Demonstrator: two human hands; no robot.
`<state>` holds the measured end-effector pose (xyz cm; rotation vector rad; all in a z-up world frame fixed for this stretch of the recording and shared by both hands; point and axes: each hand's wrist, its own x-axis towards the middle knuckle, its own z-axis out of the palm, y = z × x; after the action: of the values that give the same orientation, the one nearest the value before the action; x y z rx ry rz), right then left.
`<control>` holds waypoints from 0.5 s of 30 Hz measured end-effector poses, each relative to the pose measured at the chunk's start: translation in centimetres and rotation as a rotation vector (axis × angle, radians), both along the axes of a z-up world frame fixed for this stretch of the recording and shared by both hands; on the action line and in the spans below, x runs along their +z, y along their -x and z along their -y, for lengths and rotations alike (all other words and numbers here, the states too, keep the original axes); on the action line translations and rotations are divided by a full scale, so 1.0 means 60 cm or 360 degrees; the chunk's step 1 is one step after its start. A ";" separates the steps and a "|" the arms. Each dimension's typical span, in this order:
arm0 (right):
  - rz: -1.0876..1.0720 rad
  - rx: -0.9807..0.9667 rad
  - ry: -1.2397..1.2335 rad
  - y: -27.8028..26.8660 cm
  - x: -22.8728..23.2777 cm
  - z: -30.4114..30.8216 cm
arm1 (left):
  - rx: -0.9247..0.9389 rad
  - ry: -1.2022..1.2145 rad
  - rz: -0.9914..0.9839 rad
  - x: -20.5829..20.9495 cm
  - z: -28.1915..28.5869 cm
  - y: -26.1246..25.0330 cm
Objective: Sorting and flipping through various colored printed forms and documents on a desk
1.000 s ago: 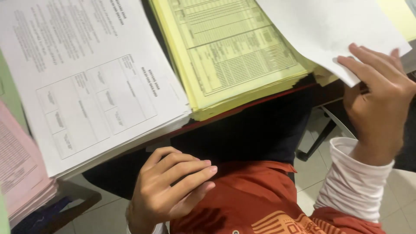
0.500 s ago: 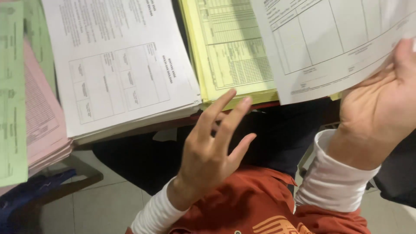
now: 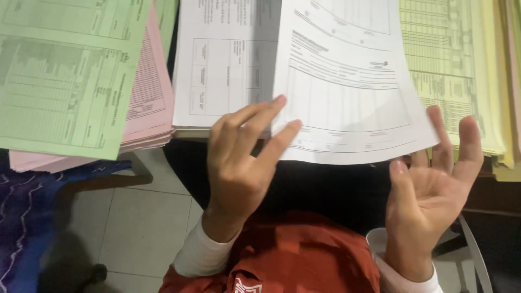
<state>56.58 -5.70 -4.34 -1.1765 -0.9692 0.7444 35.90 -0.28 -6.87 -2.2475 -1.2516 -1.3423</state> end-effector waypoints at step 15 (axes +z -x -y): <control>0.2346 0.0517 -0.0350 0.048 0.005 -0.092 | 0.0091 0.0501 0.0067 0.046 0.004 0.158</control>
<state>53.70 -0.21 -4.04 -1.3082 -2.4121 -0.1538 26.45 -0.53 -4.11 -2.3724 -1.6286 -1.2516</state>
